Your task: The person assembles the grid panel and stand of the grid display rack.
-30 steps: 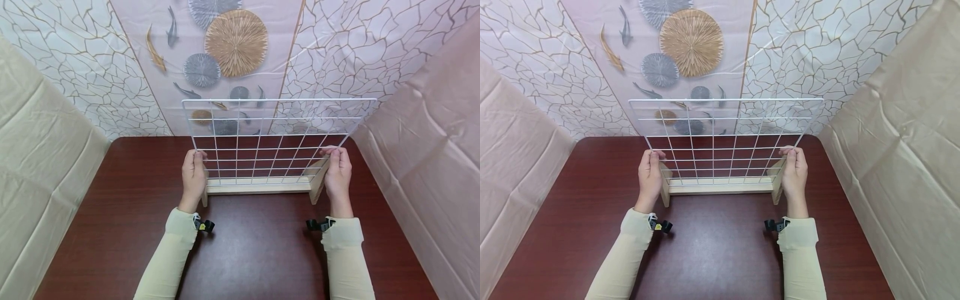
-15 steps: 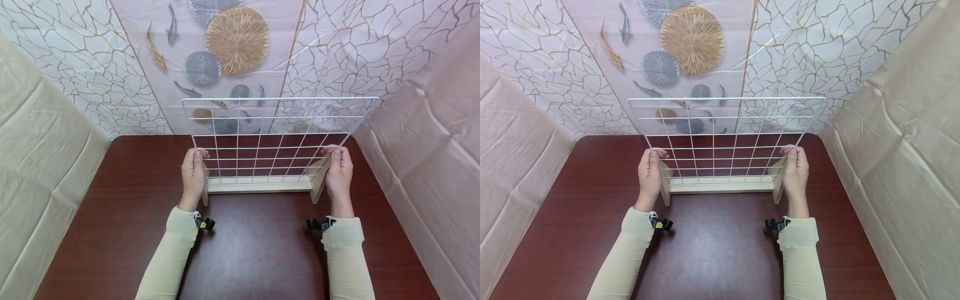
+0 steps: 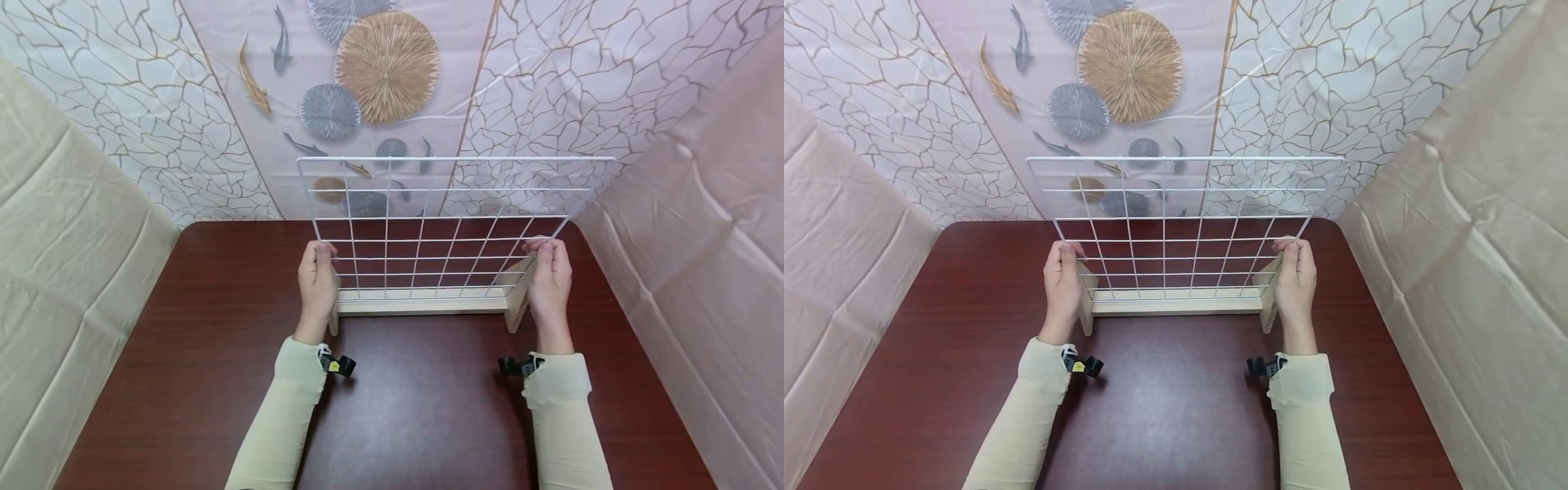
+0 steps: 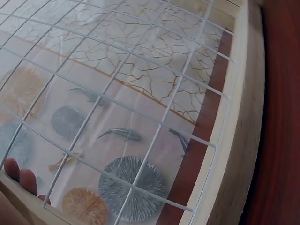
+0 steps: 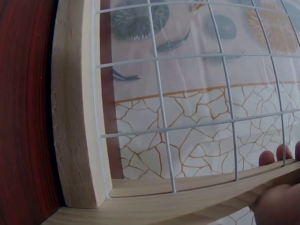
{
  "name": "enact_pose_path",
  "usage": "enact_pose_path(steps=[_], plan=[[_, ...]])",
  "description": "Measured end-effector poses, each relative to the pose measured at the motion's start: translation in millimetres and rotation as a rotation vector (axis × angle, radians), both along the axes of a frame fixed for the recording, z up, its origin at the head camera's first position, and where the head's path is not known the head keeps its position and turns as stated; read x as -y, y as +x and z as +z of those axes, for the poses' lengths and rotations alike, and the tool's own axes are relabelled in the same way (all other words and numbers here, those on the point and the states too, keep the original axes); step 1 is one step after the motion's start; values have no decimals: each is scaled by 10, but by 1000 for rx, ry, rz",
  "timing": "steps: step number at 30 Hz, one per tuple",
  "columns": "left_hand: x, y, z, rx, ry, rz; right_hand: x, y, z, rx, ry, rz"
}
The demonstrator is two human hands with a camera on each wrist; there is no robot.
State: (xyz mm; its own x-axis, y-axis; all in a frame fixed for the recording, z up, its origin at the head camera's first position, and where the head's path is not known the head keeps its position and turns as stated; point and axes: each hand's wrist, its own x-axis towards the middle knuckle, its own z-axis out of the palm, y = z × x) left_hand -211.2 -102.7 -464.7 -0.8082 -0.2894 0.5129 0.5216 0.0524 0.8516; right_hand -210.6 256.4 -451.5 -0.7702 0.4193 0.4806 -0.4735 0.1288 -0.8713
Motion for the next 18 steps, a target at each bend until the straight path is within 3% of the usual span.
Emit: enact_pose_path(steps=[6, 18], plan=[[42, -8, 27, 27, 48, -21, 44, 21, -22, -9, 11, 10], [45, 6, 5, -1, 52, -15, 61, 44, 1, -12, 39, -5]])
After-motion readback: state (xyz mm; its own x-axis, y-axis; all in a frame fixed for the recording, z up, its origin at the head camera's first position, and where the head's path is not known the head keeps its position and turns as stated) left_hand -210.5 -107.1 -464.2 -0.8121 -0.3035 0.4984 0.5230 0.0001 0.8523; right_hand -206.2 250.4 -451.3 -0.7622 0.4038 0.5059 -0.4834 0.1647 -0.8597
